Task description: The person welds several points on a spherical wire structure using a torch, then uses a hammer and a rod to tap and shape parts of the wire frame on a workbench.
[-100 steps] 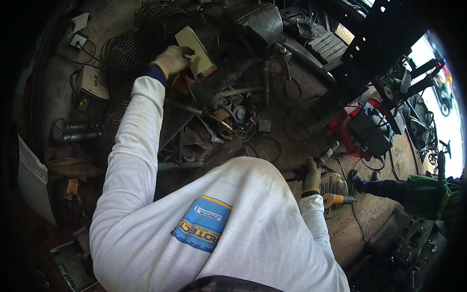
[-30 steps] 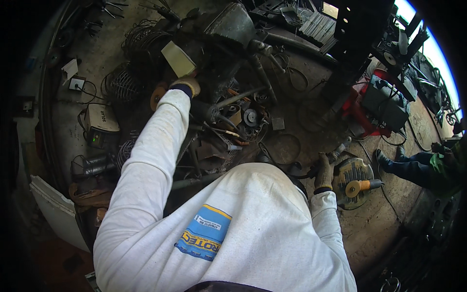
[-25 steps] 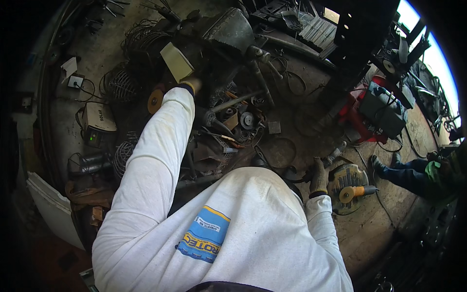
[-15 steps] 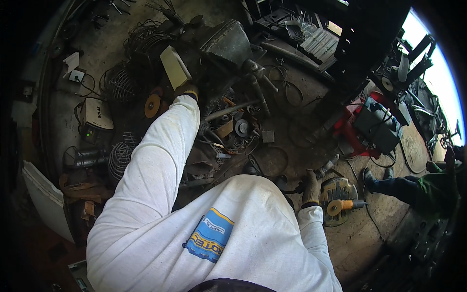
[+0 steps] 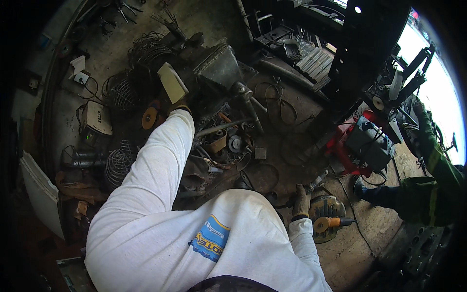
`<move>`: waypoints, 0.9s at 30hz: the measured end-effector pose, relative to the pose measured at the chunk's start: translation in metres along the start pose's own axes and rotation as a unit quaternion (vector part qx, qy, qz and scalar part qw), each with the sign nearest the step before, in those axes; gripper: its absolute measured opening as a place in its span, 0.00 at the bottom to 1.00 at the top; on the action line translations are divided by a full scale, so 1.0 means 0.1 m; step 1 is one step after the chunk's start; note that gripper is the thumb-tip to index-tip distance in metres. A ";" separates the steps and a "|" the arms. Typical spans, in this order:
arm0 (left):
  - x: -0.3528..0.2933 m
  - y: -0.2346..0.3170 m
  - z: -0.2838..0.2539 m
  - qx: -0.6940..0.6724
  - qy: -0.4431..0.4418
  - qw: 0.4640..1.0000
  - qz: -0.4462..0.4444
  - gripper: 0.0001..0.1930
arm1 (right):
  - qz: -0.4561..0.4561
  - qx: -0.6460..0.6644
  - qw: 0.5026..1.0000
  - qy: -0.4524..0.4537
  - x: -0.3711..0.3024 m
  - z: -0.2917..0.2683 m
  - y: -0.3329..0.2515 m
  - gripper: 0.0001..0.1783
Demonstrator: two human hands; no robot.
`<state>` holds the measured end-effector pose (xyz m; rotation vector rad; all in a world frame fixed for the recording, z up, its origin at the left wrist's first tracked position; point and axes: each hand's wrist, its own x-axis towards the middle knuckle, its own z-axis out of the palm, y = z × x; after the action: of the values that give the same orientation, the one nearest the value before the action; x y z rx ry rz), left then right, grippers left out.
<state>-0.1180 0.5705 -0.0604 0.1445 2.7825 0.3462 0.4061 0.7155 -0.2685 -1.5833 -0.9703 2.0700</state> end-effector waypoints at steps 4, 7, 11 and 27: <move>-0.12 -0.01 0.05 -0.014 0.005 1.000 -0.001 0.20 | 0.016 -0.018 1.000 -0.014 0.04 -0.04 -0.02 0.30; -0.18 0.05 0.10 -0.023 0.008 1.000 0.008 0.18 | 0.026 0.023 0.999 -0.007 0.09 -0.03 0.00 0.27; -0.19 0.01 -0.01 -0.029 0.005 1.000 0.005 0.16 | 0.069 0.047 0.996 -0.030 0.16 0.00 -0.03 0.15; -0.17 0.02 -0.23 -0.055 -0.004 0.998 0.022 0.10 | 0.013 0.059 0.998 -0.011 0.02 -0.15 0.14 0.18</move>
<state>-0.1092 0.5649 -0.0334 0.1805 2.7484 0.5067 0.4211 0.7112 -0.2819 -1.5245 -0.8235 2.1244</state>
